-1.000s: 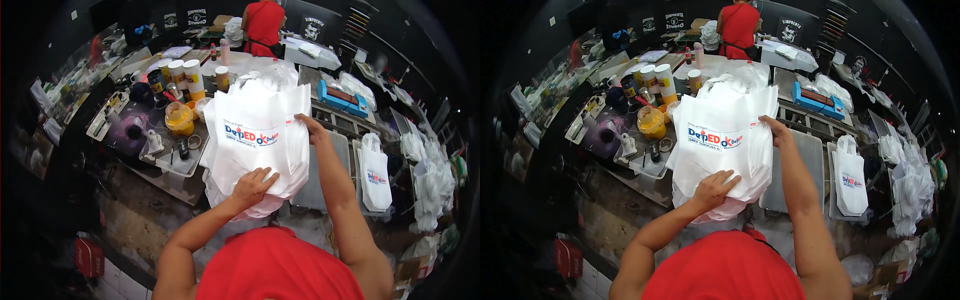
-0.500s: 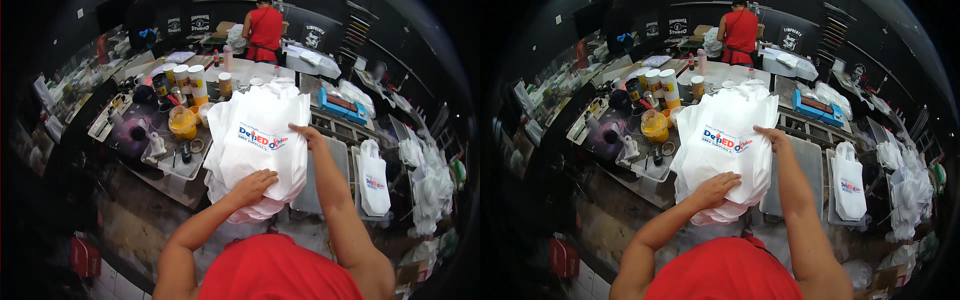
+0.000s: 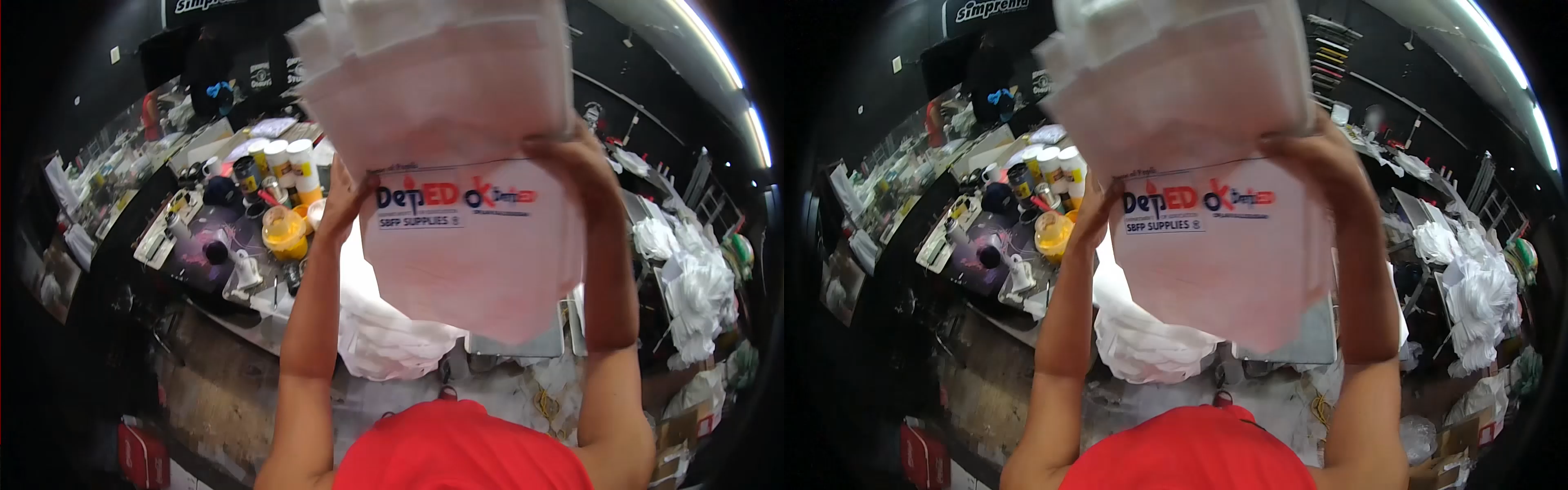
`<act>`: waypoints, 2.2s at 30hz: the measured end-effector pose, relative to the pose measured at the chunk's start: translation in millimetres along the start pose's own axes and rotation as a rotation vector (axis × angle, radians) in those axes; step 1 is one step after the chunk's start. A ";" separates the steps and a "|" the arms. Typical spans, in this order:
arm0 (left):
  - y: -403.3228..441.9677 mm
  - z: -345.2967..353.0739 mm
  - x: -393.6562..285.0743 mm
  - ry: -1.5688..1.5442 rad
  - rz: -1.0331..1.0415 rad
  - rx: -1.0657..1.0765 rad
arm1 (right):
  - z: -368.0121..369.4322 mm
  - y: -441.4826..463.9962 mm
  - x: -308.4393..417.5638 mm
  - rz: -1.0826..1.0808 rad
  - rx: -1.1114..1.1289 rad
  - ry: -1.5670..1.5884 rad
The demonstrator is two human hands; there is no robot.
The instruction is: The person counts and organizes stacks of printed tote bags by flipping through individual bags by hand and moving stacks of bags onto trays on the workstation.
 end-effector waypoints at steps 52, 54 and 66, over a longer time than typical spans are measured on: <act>-44.1 326.9 263.5 0.175 -0.211 0.198 | -356.5 -169.6 -381.4 0.257 -0.249 -0.117; -54.0 315.5 276.1 0.178 -0.339 0.263 | -358.6 -181.3 -394.0 0.329 -0.116 -0.139; -94.7 268.2 379.0 0.319 -0.471 0.426 | -346.8 -250.5 -485.4 0.470 0.035 0.192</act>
Point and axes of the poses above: each hand's wrist, its own y-axis towards the middle knuckle, its own z-axis out of the palm, x = y × z, the point moved 8 cm from there along y, towards the middle knuckle, and after that the axes turned 10 degrees about -y, right-handed, at the moved point
